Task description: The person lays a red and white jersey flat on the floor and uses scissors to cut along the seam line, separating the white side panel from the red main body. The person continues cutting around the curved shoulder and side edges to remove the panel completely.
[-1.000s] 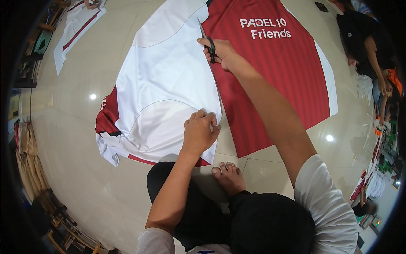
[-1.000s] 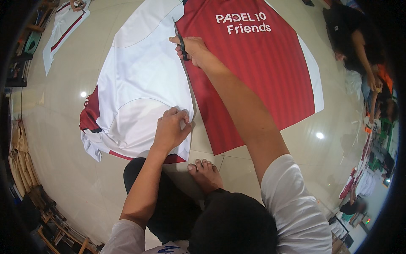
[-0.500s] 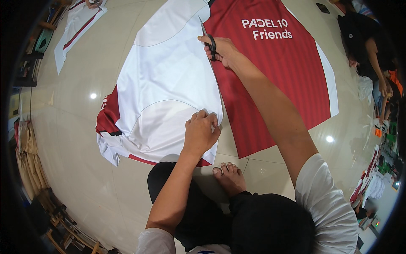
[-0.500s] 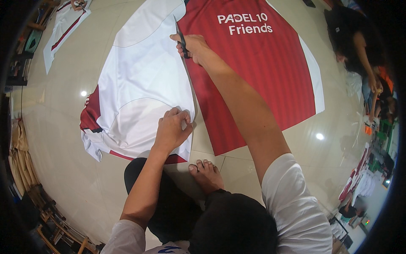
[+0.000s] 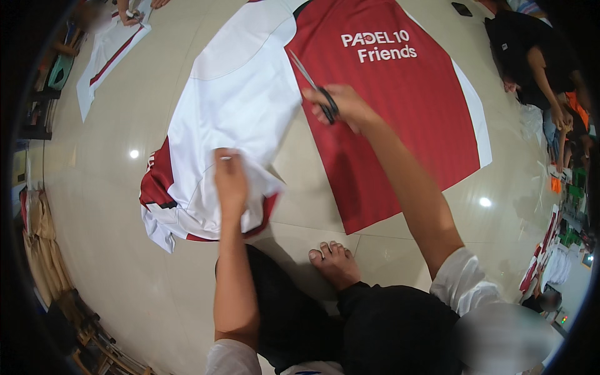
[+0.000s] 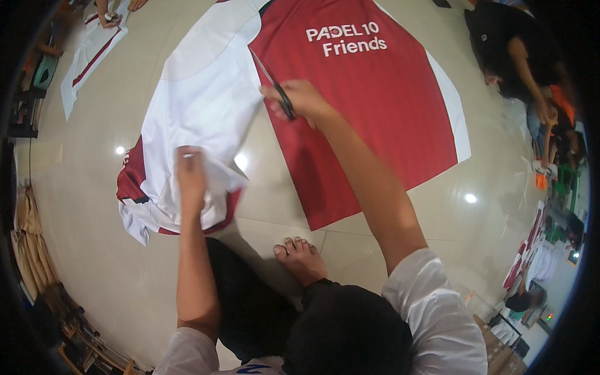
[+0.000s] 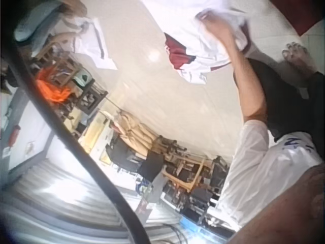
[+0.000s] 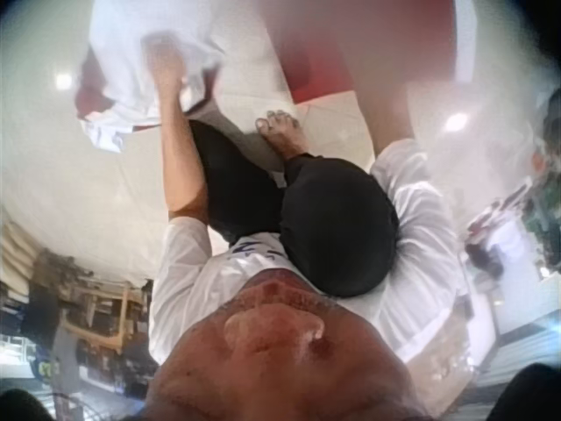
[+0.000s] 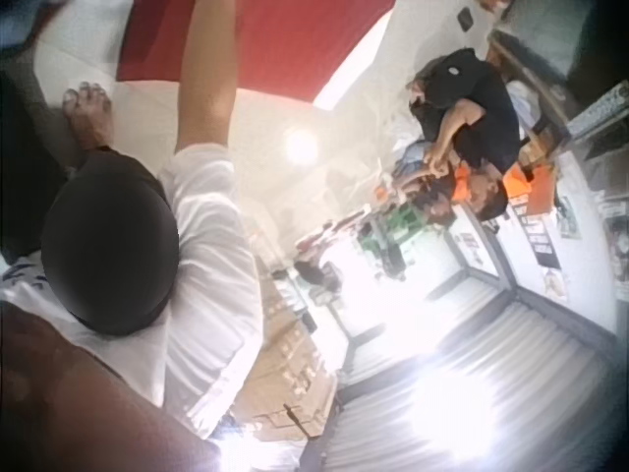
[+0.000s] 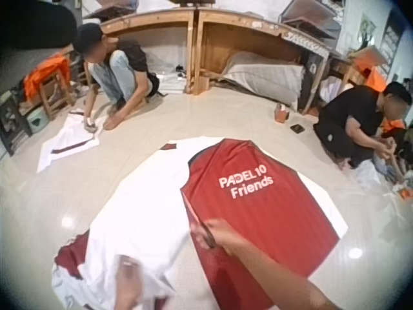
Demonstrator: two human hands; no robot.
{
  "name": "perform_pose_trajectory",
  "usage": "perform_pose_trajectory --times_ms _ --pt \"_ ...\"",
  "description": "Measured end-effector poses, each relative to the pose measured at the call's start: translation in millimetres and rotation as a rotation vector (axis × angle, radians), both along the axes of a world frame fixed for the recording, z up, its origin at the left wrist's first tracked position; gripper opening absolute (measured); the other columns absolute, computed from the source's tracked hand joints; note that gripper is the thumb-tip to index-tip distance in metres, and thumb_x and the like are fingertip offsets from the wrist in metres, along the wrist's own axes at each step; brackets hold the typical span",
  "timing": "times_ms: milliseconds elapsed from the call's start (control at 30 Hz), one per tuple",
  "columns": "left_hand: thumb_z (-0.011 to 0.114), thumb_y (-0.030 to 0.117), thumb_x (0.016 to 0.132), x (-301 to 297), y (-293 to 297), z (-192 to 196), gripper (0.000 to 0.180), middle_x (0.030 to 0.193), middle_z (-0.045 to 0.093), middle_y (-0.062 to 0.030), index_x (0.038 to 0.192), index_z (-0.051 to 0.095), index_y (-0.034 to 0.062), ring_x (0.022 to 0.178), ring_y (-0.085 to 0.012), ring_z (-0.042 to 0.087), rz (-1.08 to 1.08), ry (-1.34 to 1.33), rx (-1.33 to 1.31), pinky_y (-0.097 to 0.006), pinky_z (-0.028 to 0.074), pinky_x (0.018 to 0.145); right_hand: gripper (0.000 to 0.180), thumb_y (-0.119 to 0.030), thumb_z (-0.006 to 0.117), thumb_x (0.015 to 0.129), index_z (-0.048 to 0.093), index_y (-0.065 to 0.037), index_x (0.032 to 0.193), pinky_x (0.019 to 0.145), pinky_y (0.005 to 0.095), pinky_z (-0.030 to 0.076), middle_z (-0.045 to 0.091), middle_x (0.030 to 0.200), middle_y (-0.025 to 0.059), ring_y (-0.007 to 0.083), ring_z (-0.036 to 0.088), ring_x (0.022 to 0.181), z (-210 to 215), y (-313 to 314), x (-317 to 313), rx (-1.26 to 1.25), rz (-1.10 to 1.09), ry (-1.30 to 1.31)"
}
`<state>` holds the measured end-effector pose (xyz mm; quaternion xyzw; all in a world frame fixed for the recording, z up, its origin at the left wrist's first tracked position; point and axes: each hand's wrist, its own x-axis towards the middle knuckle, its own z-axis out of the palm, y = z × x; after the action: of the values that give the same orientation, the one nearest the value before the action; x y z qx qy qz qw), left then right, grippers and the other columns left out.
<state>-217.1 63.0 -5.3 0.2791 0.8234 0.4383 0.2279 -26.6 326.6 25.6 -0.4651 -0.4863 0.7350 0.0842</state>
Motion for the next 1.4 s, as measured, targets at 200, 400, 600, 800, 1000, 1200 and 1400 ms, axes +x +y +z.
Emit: perform_pose_trajectory --times_ms 200,400,600,800,1000,1200,1400 --pt "0.062 0.037 0.11 -125.2 3.8 -3.3 0.042 0.113 0.063 -0.0127 0.124 0.058 -0.0018 0.101 -0.02 0.058 0.376 0.094 0.235 -0.036 0.05 0.09 0.049 -0.019 0.088 0.081 0.065 -0.01 0.123 0.081 0.0473 0.058 0.072 0.101 0.0112 0.0355 0.071 0.095 -9.4 -86.8 164.8 1.088 -0.12 -0.551" --pt "0.087 0.059 0.082 -146.0 -12.1 -26.5 0.096 0.134 0.061 -0.0355 0.145 0.049 -0.0032 0.13 -0.0504 0.059 -0.208 0.513 -0.446 -0.055 0.05 0.106 0.047 -0.01 0.081 0.083 0.064 -0.011 0.127 0.084 0.0488 0.057 0.071 0.11 0.0132 0.0357 0.07 0.102 -35.4 -136.6 219.9 1.134 -0.176 -0.676" --pt "0.071 0.048 0.097 -129.1 -53.0 13.1 0.056 0.101 0.071 -0.0345 0.105 0.068 -0.0076 0.099 -0.0509 0.07 -0.53 0.538 -0.623 -0.056 0.054 0.088 0.046 -0.005 0.079 0.082 0.065 -0.011 0.125 0.083 0.0496 0.058 0.074 0.105 0.0152 0.0378 0.072 0.097 -22.8 -130.7 247.5 1.066 -0.193 -0.63" --pt "0.069 0.051 0.097 -69.2 -68.6 113.1 0.057 0.089 0.073 -0.0269 0.094 0.072 -0.0053 0.089 -0.0476 0.07 -1.093 0.181 -0.969 -0.048 0.055 0.083 0.043 -0.005 0.08 0.083 0.066 -0.01 0.123 0.08 0.0488 0.057 0.076 0.101 0.0158 0.038 0.074 0.092 -20.0 -134.0 378.6 1.064 -0.299 -0.867" --pt "0.077 0.043 0.095 -93.7 -57.9 48.5 0.06 0.129 0.064 -0.0277 0.136 0.063 0.0014 0.121 -0.0448 0.061 -0.601 0.477 -0.301 -0.049 0.05 0.1 0.041 -0.011 0.079 0.088 0.066 -0.006 0.127 0.08 0.0341 0.055 0.072 0.091 0.0119 0.021 0.068 0.081 -19.7 -124.2 391.7 0.907 -0.597 -0.725" --pt "0.085 0.042 0.09 -19.8 3.3 -8.7 0.088 0.151 0.044 -0.0336 0.154 0.043 -0.0018 0.138 -0.0504 0.046 -0.528 0.724 -0.101 -0.053 0.042 0.114 0.058 -0.03 0.086 0.089 0.064 -0.004 0.135 0.096 0.0483 0.056 0.075 0.12 0.0232 0.0411 0.073 0.114 -27.0 -65.1 373.5 1.113 -0.564 -0.811" --pt "0.079 0.035 0.094 -24.7 -24.0 -8.7 0.07 0.121 0.071 -0.0263 0.144 0.053 -0.0068 0.108 -0.044 0.069 -0.483 0.236 -0.332 -0.052 0.054 0.097 0.07 -0.041 0.083 0.094 0.058 -0.003 0.146 0.106 0.047 0.052 0.069 0.135 0.0232 0.0392 0.067 0.126 -63.1 -52.4 413.6 1.161 -0.626 -0.99"
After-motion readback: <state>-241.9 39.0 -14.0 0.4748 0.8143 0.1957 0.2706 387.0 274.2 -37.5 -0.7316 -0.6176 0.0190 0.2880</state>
